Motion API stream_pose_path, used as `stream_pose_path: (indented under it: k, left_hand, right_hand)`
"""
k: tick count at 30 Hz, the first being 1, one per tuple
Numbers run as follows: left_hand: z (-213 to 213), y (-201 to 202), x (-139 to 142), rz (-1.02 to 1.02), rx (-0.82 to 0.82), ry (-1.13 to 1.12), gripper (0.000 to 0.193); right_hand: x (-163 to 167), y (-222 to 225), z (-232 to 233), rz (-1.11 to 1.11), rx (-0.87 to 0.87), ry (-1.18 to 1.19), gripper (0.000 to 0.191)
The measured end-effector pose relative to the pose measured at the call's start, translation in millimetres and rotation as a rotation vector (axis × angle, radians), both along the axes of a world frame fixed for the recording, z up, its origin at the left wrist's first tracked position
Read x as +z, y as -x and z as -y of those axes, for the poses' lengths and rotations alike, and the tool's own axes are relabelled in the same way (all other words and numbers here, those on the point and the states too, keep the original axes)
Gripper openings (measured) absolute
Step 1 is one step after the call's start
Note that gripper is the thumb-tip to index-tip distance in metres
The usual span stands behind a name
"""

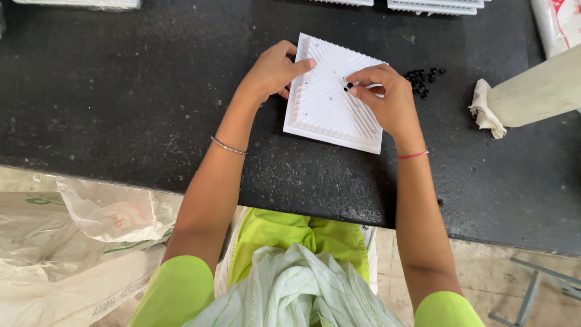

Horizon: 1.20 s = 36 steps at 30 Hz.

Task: The person wipes a white square light panel with a cloth, places small black fasteners into holes on the panel, stacks finished panels on the bench, and wraps a panel in clear plastic film. They repeat the process with additional panels from the stack.

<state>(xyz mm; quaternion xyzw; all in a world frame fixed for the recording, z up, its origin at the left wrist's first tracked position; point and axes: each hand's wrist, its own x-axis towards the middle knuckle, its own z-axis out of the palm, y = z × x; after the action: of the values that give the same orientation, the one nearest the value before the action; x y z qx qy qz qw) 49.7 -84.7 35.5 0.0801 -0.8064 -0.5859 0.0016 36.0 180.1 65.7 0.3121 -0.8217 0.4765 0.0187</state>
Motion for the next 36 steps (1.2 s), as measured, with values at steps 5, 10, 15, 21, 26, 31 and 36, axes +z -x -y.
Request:
stream_pose_path:
  k: [5, 10, 15, 21, 26, 31, 36]
  left_hand:
    - [0, 3, -1, -0.002, -0.007, 0.017, 0.057]
    - [-2, 3, -2, -0.032, 0.016, 0.094, 0.058]
    - [-3, 3, -1, -0.029, 0.022, 0.106, 0.059]
    - [-2, 4, -2, -0.038, 0.016, 0.099, 0.059]
    - [-1, 5, -3, -0.051, 0.021, 0.098, 0.061]
    - [-1, 5, -2, -0.041, 0.027, 0.102, 0.06]
    - [-4, 7, 0, -0.051, 0.022, 0.112, 0.061]
  right_hand:
    - [-2, -1, 2, -0.056, 0.028, -0.022, 0.024]
    - [0, -3, 4, -0.07, 0.008, -0.053, 0.022]
    - [2, -5, 5, -0.069, 0.001, -0.058, 0.023]
    - [3, -4, 5, -0.046, 0.005, -0.053, 0.024]
    - [1, 0, 5, -0.027, 0.023, -0.039, 0.025]
    - [-1, 3, 4, 0.017, 0.022, -0.032, 0.024]
    - [-1, 5, 1, 0.05, 0.019, -0.01, 0.024]
